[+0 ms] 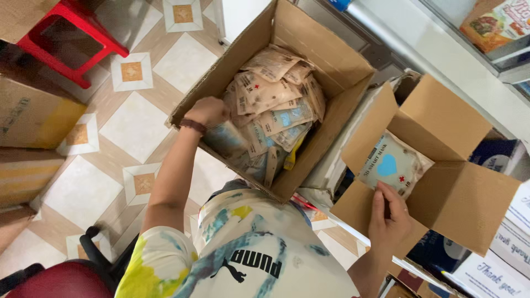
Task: The person transfers individually packaged face masks from a large open cardboard box into smaller white boxes labeled 'Thank you!'. They handle the masks one by one, placing them into the smaller boxes, and then stack the filled boxes on a nearby shelf.
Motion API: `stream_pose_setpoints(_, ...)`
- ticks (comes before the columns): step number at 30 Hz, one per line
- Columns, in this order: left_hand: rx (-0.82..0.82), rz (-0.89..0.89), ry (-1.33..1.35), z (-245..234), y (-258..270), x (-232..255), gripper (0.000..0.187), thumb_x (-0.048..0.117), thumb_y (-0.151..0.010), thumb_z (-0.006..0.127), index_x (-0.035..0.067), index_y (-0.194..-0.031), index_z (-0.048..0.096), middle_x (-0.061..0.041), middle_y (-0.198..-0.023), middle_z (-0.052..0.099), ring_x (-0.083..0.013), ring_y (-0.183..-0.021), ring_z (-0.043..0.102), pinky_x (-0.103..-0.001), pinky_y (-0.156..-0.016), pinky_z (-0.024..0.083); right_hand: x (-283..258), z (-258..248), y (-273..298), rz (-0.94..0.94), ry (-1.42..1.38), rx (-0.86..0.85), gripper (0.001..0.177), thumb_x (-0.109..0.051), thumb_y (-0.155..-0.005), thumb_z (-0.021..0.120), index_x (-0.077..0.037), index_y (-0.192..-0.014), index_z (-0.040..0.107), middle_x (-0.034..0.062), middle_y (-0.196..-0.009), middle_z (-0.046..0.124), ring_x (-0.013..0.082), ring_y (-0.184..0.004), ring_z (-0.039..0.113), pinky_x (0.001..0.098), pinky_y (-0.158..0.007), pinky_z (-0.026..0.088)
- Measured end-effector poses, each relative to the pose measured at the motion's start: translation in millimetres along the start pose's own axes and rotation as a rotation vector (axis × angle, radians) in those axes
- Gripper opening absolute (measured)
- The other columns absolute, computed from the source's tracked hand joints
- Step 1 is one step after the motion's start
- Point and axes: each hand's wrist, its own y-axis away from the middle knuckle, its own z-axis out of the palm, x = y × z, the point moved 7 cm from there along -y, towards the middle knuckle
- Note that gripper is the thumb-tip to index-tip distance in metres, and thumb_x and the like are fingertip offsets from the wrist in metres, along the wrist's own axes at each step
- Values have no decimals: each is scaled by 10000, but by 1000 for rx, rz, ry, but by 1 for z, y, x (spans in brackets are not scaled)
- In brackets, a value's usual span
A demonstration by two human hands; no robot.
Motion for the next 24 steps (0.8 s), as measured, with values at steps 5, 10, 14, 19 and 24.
stream_pose_setpoints(5, 279, 289, 362, -70, 17, 41, 190, 239, -939, 670, 119, -1074, 729, -157, -964, 741, -367, -897, 709, -462, -776, 543, -2, -1, 0, 9, 9, -6, 173, -80, -1065, 664, -28, -1220, 720, 129, -1230, 722, 200, -1138, 676, 296, -998, 513)
stream_pose_setpoints(10, 491, 219, 595, -102, 35, 57, 157, 210, -1040, 632, 64, -1057, 688, -141, -871, 710, -264, -787, 684, -389, -719, 533, 6, 1, 1, 74, -29, -17, 176, -81, -1039, 675, -24, -1197, 725, 124, -1247, 723, 200, -1147, 661, 292, -984, 504)
stream_pose_setpoints(14, 677, 202, 907, -114, 55, 64, 117, 146, -1082, 586, 60, -1083, 666, -24, -814, 644, -100, -733, 603, -267, -663, 500, -3, 2, 0, 12, -28, 13, 168, -63, -1009, 678, -21, -1165, 723, 135, -1297, 699, 198, -1166, 663, 295, -987, 511)
stream_pose_setpoints(19, 998, 432, 1090, -140, 102, 89, 109, 100, -1185, 577, 22, -1130, 629, 25, -1001, 598, -62, -901, 511, -212, -822, 457, -28, 13, 0, -100, -17, -5, 168, -27, -986, 671, -24, -1144, 726, 164, -1346, 673, 263, -1268, 637, 356, -1093, 479)
stream_pose_setpoints(24, 1109, 527, 1191, -131, 144, 140, 92, 96, -1132, 627, 23, -1090, 591, -14, -1012, 617, -71, -823, 528, -225, -749, 461, -53, 29, 11, -20, -443, -260, 245, -115, -1052, 610, 20, -1236, 699, 186, -1385, 674, 292, -1313, 614, 401, -1114, 465)
